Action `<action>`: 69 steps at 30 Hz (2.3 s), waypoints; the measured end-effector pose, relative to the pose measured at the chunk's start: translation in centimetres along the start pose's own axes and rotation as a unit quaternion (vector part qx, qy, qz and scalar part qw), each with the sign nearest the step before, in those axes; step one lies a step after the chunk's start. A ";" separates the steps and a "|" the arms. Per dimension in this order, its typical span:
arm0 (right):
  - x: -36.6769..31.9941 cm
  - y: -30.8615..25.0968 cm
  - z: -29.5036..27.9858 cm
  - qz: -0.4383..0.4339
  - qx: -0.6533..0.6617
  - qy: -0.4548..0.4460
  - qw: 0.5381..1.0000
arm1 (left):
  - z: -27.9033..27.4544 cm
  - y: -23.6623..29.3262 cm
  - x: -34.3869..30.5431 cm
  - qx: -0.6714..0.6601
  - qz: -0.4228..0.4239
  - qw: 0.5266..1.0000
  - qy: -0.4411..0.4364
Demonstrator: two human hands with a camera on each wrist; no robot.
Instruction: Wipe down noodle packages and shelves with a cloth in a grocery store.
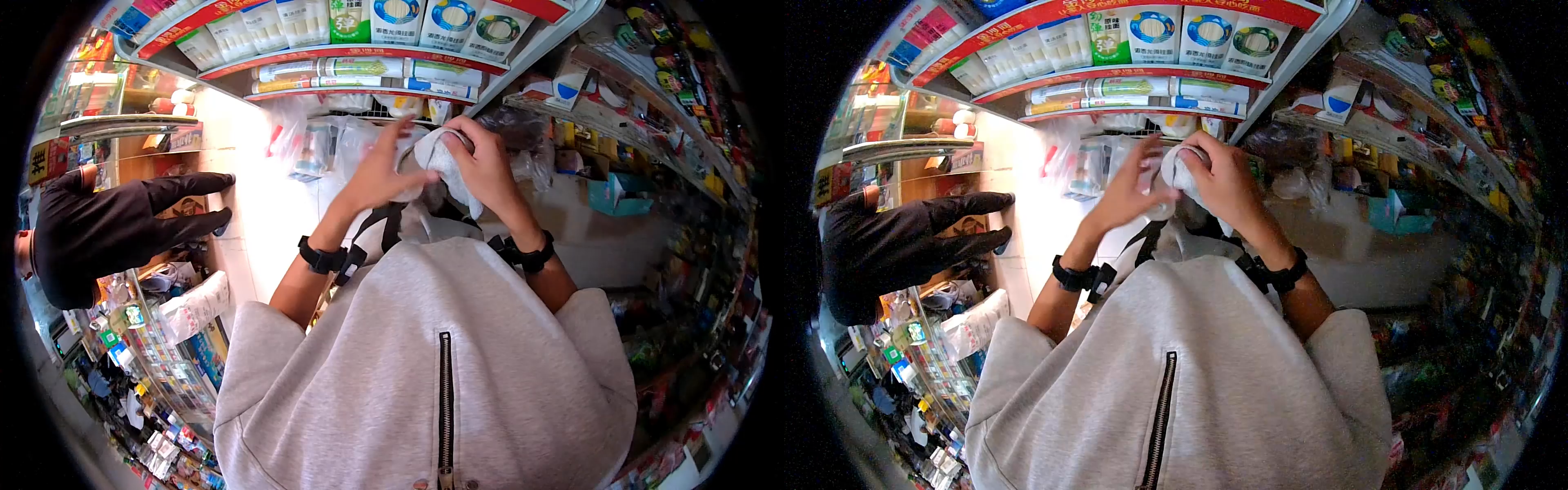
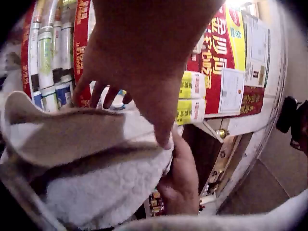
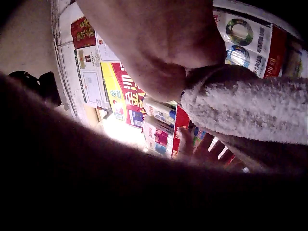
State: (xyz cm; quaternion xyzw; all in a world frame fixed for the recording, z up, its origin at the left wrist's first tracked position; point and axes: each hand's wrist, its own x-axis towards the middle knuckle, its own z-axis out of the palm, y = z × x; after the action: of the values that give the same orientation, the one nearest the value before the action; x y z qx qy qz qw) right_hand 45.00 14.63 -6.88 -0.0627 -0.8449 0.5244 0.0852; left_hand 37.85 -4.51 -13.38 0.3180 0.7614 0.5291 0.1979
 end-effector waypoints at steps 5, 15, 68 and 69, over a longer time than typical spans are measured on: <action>0.2 -0.7 -0.8 -0.011 0.049 -0.026 0.998 | 2.5 -2.2 0.4 0.122 0.019 0.992 0.002; -1.4 -0.4 -9.2 0.034 -0.062 -0.114 0.991 | -5.4 -4.4 2.0 0.260 0.087 0.955 0.110; -5.7 7.7 -7.3 0.143 0.334 0.051 0.930 | -16.5 -0.8 -5.9 -0.122 -0.156 0.975 0.099; -5.7 8.0 -7.3 0.140 0.377 0.054 0.914 | -16.9 -0.7 -5.9 -0.097 -0.168 0.978 0.079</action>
State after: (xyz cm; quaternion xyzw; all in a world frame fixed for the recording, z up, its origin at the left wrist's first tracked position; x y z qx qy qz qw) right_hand 52.21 23.50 -11.30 -0.1716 -0.5611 0.8064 0.0736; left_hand 31.13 -20.31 -8.14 0.1219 0.7624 0.5828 0.2534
